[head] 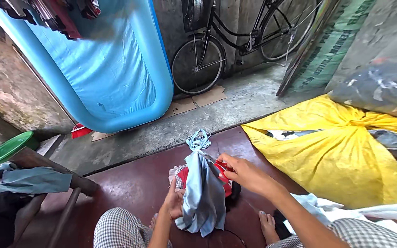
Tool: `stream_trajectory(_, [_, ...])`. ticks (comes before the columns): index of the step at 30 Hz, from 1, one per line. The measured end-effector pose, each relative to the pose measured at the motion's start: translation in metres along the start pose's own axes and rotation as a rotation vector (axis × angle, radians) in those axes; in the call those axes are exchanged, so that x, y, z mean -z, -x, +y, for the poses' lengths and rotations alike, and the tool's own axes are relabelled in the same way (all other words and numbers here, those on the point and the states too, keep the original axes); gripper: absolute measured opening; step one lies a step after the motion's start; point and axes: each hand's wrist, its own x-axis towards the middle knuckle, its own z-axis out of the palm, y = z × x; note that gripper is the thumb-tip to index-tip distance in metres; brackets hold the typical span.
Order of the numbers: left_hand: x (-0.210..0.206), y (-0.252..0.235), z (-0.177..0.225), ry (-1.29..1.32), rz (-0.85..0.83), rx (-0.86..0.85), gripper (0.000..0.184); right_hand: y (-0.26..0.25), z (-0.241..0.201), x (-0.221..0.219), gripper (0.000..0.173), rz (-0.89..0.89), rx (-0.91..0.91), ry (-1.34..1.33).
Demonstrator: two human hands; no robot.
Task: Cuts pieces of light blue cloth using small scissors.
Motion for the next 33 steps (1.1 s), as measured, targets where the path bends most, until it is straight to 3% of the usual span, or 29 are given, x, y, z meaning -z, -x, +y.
stream_trajectory(2, [-0.006,-0.005,-0.009,0.079,-0.103,-0.079,0.101,0.002,-0.001,-0.002,0.032,-0.026,0.025,-0.007])
stream_trajectory(6, [-0.015,-0.008,-0.008,0.275,-0.096,-0.281,0.080,0.005,-0.002,-0.006,0.033,-0.052,0.065,-0.021])
stream_trajectory(12, [-0.029,-0.011,-0.032,0.477,-0.207,-0.373,0.082,0.005,-0.008,-0.007,0.034,-0.091,0.078,-0.016])
stream_trajectory(14, [-0.034,-0.010,-0.033,0.431,-0.226,-0.367,0.088,0.005,-0.009,-0.008,0.034,-0.103,0.083,-0.015])
stream_trajectory(16, [-0.040,-0.005,-0.020,0.315,-0.091,-0.391,0.090,0.006,-0.009,-0.011,0.034,-0.113,0.092,-0.013])
stream_trajectory(20, [-0.047,0.009,0.031,-0.044,0.159,-0.500,0.059,0.007,-0.014,-0.016,0.033,-0.147,0.121,-0.018])
stream_trajectory(23, [-0.058,0.021,0.064,-0.299,0.179,-0.547,0.055,0.008,-0.017,-0.018,0.033,-0.147,0.128,-0.034])
stream_trajectory(26, [-0.070,0.033,0.083,-0.319,0.175,-0.571,0.054,0.008,-0.018,-0.021,0.033,-0.155,0.128,-0.112])
stream_trajectory(29, [-0.076,0.042,0.100,-0.389,0.175,-0.592,0.036,0.009,-0.017,-0.025,0.037,-0.204,0.100,-0.245])
stream_trajectory(31, [-0.078,0.047,0.110,-0.475,0.192,-0.570,0.028,0.009,-0.016,-0.028,0.040,-0.250,0.085,-0.326])
stream_trajectory(33, [-0.075,0.049,0.117,-0.555,0.225,-0.491,0.032,0.009,-0.016,-0.031,0.043,-0.286,0.078,-0.381])
